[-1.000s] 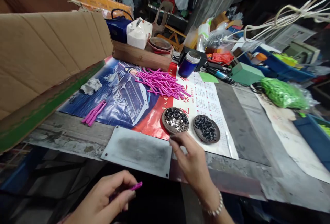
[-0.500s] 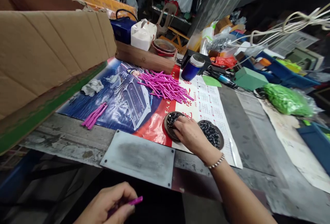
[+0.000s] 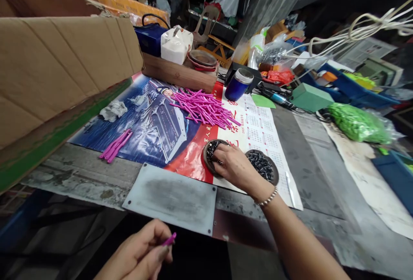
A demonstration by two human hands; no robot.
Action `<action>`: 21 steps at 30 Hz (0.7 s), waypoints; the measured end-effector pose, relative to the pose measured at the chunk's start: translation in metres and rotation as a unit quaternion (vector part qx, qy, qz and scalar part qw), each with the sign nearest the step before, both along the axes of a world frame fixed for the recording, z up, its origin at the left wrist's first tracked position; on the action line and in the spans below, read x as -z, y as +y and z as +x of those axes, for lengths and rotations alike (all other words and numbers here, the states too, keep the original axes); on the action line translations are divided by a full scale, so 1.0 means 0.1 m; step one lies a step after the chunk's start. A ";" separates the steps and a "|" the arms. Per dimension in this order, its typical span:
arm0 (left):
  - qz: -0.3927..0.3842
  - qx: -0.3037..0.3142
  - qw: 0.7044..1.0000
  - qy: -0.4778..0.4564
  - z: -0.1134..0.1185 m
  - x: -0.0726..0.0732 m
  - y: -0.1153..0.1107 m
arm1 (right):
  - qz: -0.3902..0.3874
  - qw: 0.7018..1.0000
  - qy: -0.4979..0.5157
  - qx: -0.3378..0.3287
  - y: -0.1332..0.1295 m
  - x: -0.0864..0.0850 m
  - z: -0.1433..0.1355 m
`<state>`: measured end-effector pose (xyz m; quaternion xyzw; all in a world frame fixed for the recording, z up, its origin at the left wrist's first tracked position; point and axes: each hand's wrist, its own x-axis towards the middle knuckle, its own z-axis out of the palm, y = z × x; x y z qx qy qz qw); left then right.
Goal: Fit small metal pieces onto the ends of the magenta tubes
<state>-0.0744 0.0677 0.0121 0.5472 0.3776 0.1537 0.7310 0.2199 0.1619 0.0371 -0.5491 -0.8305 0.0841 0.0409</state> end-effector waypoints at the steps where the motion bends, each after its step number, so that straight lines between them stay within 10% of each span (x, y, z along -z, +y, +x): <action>1: -0.008 -0.005 1.000 -0.015 0.00 0.03 -0.01 | 0.003 1.000 0.011 0.006 -0.02 0.00 0.00; 10: -0.111 -0.147 0.975 -0.127 0.35 -0.05 0.15 | 0.052 0.992 0.076 0.086 -0.18 0.05 0.06; 21: -0.148 -0.146 0.969 -0.135 0.48 -0.01 0.11 | 0.033 0.995 0.038 0.087 -0.25 0.08 0.14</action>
